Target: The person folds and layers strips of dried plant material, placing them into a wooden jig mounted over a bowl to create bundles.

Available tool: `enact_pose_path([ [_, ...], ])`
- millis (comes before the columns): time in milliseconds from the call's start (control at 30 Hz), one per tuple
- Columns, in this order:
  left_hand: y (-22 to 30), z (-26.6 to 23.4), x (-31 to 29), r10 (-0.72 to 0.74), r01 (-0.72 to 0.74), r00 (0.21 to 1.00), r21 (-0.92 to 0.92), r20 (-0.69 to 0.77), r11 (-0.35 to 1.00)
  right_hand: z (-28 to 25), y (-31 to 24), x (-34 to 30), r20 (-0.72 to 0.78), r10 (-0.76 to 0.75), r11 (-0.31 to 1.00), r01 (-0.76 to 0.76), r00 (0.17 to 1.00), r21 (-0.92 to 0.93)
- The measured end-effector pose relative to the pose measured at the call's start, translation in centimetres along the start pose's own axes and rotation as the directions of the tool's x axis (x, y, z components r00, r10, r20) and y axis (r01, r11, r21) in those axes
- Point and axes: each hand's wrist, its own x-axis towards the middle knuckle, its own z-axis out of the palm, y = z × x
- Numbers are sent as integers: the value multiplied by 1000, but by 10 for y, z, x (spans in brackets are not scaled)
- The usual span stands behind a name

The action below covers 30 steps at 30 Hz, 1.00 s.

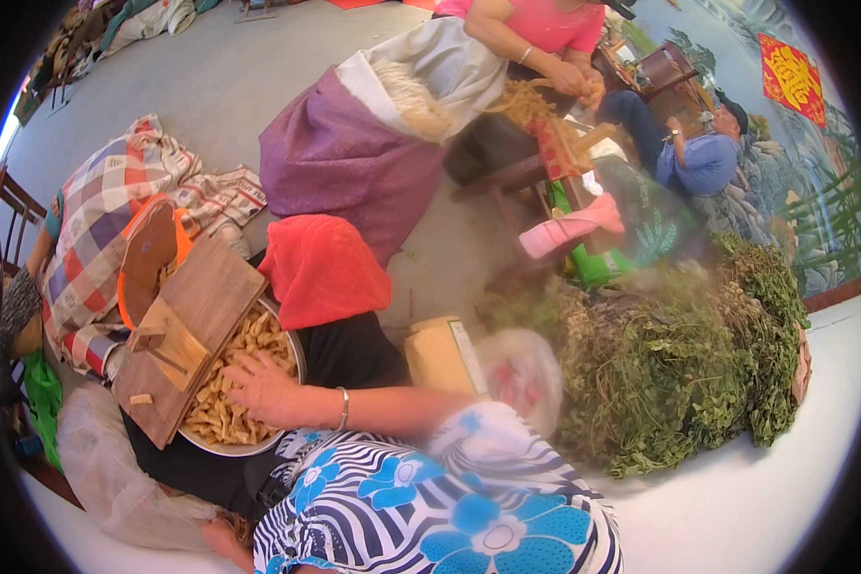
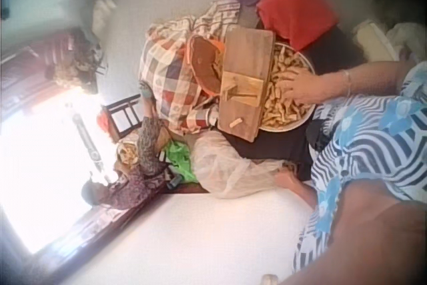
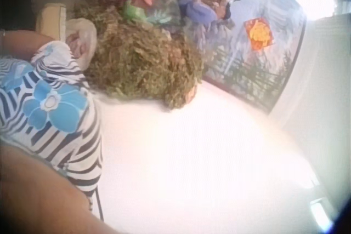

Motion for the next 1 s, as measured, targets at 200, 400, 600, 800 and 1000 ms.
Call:
enact_pose_path([
  [200,129,-152,-106,476,-364,879,-607,27,706,-44,-62,24,-82,-323,824,322,943,466],
  [400,145,-184,-132,603,-793,591,-520,-535,316,-57,-89,28,287,-474,222,-202,833,954],
  [600,96,-199,-59,291,-867,425,-293,-857,403,-168,-16,-12,29,-86,832,56,996,551],
  [800,82,-204,-57,-204,-395,809,-767,-551,505,-203,-11,-75,128,153,934,-186,980,305],
  [1000,64,-133,-52,223,-271,813,-11,-538,962,-146,-32,-54,243,182,952,-232,953,199],
])
